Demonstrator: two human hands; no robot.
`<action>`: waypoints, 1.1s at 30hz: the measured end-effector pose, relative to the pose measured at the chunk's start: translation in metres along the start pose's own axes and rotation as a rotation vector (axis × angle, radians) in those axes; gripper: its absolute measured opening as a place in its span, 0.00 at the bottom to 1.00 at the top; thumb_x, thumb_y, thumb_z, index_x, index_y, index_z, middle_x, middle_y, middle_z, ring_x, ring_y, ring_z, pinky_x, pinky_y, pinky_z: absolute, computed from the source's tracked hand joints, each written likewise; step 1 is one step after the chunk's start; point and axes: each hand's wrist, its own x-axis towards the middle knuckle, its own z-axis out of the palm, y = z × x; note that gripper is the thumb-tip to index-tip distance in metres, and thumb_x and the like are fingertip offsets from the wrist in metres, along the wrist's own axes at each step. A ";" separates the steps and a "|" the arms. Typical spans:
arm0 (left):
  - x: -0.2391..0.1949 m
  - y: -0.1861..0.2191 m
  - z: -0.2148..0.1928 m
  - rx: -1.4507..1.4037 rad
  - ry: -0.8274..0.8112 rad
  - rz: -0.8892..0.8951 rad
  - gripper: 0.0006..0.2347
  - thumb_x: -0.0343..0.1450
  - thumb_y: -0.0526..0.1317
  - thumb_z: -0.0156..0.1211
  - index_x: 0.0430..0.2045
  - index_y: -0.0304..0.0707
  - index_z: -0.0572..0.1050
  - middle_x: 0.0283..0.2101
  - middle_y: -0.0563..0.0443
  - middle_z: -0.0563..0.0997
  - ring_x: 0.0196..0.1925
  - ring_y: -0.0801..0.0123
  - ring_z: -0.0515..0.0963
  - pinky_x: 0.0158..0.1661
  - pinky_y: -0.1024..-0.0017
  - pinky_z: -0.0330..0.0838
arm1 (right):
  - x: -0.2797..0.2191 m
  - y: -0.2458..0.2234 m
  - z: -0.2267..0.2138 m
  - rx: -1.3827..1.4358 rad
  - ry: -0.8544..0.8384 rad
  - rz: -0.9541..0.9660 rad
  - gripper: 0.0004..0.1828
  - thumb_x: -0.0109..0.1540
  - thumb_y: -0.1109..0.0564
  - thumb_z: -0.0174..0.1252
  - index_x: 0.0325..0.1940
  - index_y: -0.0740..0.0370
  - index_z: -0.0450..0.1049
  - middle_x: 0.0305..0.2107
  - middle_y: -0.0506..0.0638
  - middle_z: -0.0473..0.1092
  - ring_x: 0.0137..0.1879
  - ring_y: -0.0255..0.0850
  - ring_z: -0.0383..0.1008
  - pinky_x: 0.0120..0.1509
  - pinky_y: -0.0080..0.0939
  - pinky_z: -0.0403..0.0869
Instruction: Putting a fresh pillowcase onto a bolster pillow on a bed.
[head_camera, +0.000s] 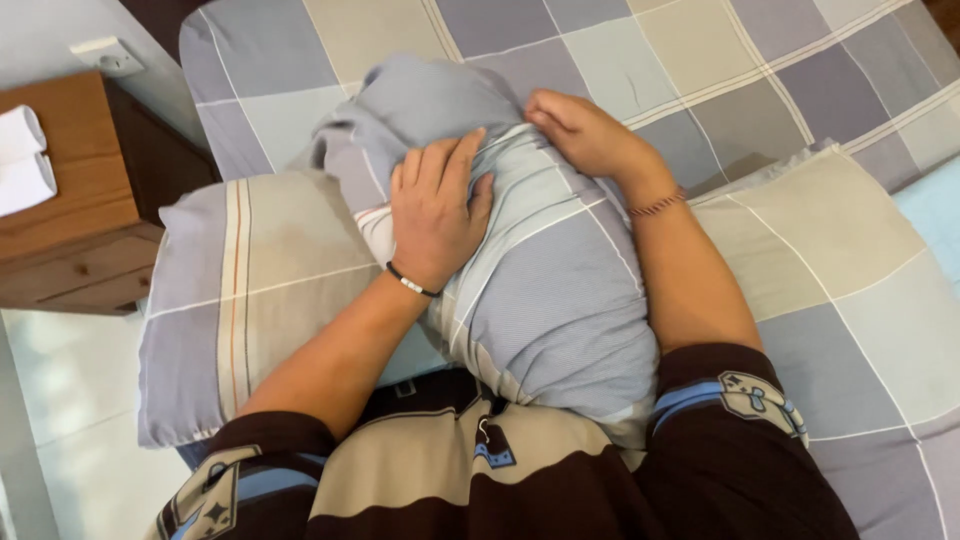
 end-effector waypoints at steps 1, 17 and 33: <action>0.001 0.000 0.001 0.001 -0.004 -0.009 0.20 0.69 0.37 0.66 0.57 0.37 0.74 0.48 0.48 0.76 0.49 0.56 0.73 0.49 0.62 0.65 | -0.012 0.001 -0.004 0.005 -0.008 0.003 0.10 0.75 0.55 0.48 0.47 0.65 0.68 0.34 0.52 0.69 0.41 0.42 0.68 0.51 0.41 0.70; 0.099 -0.066 0.024 -0.102 -0.289 -0.097 0.12 0.73 0.52 0.63 0.40 0.49 0.85 0.39 0.44 0.84 0.43 0.50 0.80 0.43 0.53 0.70 | -0.049 -0.132 -0.008 -0.365 0.225 -0.390 0.03 0.64 0.62 0.63 0.42 0.61 0.76 0.45 0.52 0.76 0.56 0.51 0.74 0.64 0.50 0.69; 0.091 -0.086 0.085 -0.092 -0.444 -0.010 0.12 0.74 0.53 0.58 0.39 0.55 0.86 0.34 0.51 0.85 0.37 0.54 0.82 0.40 0.54 0.70 | -0.113 -0.202 -0.012 -0.466 0.148 -0.385 0.11 0.56 0.57 0.64 0.43 0.60 0.77 0.43 0.54 0.75 0.50 0.51 0.74 0.56 0.51 0.69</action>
